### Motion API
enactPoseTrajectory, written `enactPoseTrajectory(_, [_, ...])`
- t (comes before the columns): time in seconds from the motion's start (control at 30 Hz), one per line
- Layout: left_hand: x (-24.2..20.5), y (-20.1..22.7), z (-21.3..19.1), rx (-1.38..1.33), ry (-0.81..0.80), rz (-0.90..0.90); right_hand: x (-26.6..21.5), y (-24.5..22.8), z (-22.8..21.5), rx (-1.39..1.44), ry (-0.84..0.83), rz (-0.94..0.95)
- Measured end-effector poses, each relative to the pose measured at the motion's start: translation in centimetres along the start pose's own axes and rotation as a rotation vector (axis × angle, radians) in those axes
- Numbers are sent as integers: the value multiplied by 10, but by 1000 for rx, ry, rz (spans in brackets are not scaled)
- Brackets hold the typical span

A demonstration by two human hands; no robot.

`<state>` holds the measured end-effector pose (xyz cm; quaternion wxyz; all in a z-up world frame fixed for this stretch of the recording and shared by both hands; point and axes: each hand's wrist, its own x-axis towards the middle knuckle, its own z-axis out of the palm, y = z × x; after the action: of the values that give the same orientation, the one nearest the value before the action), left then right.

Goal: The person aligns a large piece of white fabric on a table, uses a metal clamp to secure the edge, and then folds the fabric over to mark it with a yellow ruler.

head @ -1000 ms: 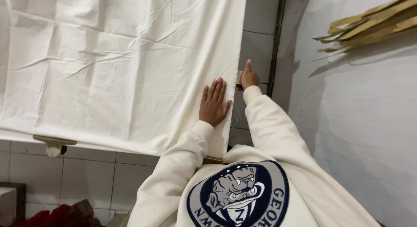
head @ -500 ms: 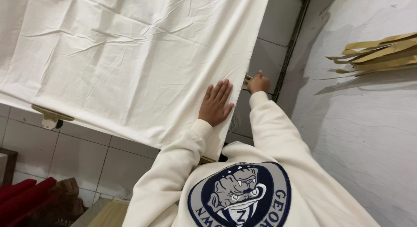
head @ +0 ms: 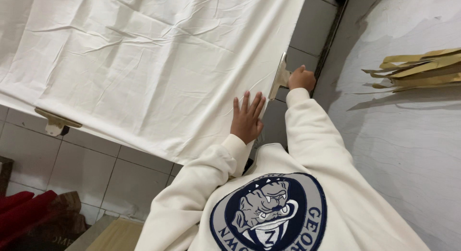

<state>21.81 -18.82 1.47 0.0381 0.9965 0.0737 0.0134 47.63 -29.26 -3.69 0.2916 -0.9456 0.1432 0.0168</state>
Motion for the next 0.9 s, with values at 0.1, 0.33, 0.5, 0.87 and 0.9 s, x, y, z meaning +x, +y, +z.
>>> enactPoseTrajectory(0.1, [-1, 0, 4, -7, 28, 0, -4, -1, 3, -97, 0, -12])
enactPoseTrajectory(0.33, [-9, -5, 9, -91, 17, -11, -38, -6, 9, -94, -5, 32])
enactPoseTrajectory(0.5, [-24, -11, 7, -223, 75, -32, -47, 0, 14, -30, -38, 36])
enactPoseTrajectory(0.87, [-35, -13, 9, -232, 81, -61, -55, -1, 19, 27, -69, 113])
enactPoseTrajectory(0.9, [-36, -15, 8, -243, 79, -66, -54, 2, 24, 39, -78, 133])
